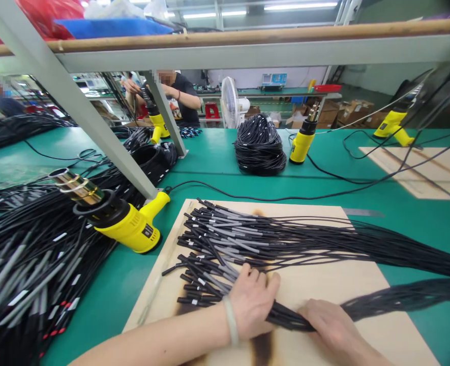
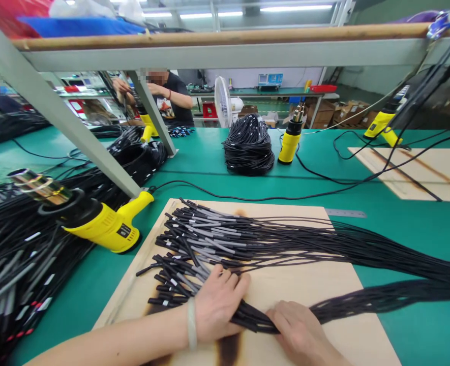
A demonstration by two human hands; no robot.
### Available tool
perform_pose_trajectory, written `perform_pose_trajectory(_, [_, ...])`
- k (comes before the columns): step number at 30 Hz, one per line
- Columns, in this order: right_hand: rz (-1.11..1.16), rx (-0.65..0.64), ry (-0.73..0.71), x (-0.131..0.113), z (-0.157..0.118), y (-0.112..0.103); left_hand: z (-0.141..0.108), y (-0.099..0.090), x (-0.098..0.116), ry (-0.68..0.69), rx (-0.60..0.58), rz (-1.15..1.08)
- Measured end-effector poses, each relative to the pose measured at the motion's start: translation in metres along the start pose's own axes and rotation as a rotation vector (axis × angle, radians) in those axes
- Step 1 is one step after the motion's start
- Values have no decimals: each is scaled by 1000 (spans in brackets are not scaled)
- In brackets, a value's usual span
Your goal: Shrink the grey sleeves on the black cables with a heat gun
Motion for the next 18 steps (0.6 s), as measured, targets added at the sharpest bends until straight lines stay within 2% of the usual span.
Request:
perform_pose_trajectory(4, [54,-118,41,-5,2,-9,-32,4,-18,-34,-57,-49])
perform_pose_trajectory(6, [111,-236,65,-6,7,-18,-41,8,-19,-50,-75,-6])
perform_pose_trajectory(8, [146,-302,65,-6,16,-28,-45,12,-15,-57,-74,29])
perform_pose_trajectory(10, [99,-263,63,-5,33,-34,-46,14,-13,-64,-53,45])
perform_pose_trajectory(12, [-24,-160,65,-4,56,-32,-46,14,-11,-69,-29,54])
perform_pose_trajectory(14, [-171,-65,56,-7,83,-19,-46,14,-10,-73,-6,73])
perform_pose_trajectory(18, [-317,-12,-16,-19,138,15,-49,20,-8,-90,25,156])
Point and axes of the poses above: each hand's wrist, its own z-axis towards the middle knuckle, its own y-axis out of the palm, x = y × z, the point moved 7 cm from there along z, towards the middle knuckle, and after that the axes turned 2 degrees about y, right-handed, at the moved point
